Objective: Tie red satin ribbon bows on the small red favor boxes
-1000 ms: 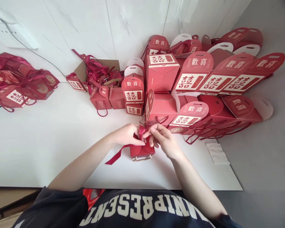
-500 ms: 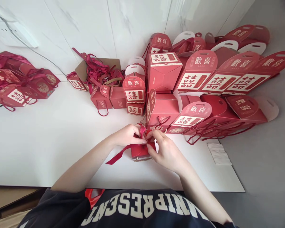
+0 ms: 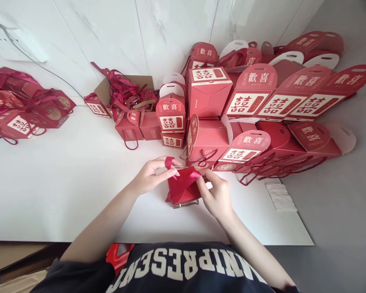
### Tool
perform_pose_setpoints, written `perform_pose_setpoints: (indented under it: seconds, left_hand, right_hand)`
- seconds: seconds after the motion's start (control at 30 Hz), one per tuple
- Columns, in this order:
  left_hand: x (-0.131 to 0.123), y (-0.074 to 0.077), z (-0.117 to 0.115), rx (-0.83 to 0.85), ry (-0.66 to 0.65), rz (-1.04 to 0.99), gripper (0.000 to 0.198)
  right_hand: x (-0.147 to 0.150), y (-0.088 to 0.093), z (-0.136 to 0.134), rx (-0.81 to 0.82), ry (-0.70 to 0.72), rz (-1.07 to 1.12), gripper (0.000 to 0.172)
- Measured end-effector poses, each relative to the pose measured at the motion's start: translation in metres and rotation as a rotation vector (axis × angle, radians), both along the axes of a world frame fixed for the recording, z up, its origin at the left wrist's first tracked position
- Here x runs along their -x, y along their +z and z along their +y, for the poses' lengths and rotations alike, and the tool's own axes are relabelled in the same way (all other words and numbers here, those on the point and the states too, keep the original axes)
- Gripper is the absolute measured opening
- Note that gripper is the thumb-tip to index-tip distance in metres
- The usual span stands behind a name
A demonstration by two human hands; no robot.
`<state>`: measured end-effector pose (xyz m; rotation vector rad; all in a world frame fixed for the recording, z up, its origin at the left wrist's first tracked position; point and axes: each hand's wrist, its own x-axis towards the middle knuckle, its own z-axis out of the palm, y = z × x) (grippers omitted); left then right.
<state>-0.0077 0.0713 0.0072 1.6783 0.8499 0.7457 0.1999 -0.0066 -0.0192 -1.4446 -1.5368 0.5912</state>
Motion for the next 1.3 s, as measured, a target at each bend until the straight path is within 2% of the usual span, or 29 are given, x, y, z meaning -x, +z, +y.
perform_pose_setpoints:
  seconds: [0.13,0.23,0.3,0.43,0.5,0.57,0.67,0.83,0.93,1.1,1.3]
  left_hand:
    - [0.002,0.001,-0.022,0.069,0.361,-0.158,0.025]
    - [0.004,-0.002,-0.037,0.051,0.645,-0.159,0.027]
    - [0.006,-0.005,-0.044,0.041,0.779,-0.152,0.027]
    - [0.008,-0.005,-0.057,-0.007,0.951,-0.098,0.026]
    - [0.008,-0.002,-0.063,-0.041,1.004,-0.057,0.024]
    - [0.008,0.001,-0.067,-0.07,1.029,-0.052,0.026]
    - [0.013,-0.001,-0.07,-0.096,1.035,-0.084,0.036]
    - [0.02,-0.017,-0.073,-0.034,1.056,-0.106,0.04]
    - [0.019,-0.023,-0.074,-0.018,1.096,-0.162,0.041]
    - [0.019,-0.022,-0.071,-0.073,1.174,-0.251,0.041]
    - [0.028,-0.016,-0.062,-0.122,1.244,-0.254,0.038]
  right_hand:
    - [-0.002,-0.002,0.001,0.127,-0.087,0.313,0.035]
    - [-0.002,-0.009,0.002,0.144,-0.159,0.453,0.045]
    - [-0.002,-0.013,0.003,0.113,-0.194,0.529,0.042]
    - [-0.002,-0.02,0.003,-0.011,-0.223,0.697,0.02]
    - [-0.003,-0.024,0.004,-0.048,-0.256,0.762,0.021]
    - [-0.006,-0.027,0.005,-0.051,-0.308,0.8,0.03]
    - [-0.012,-0.029,0.007,-0.012,-0.341,0.836,0.037]
    - [-0.021,-0.028,0.002,0.112,-0.242,0.798,0.036]
    - [-0.023,-0.029,-0.001,0.161,-0.204,0.778,0.042]
    - [-0.035,-0.026,0.002,0.002,-0.306,0.835,0.045]
    - [-0.06,-0.007,0.008,-0.179,-0.445,0.837,0.042]
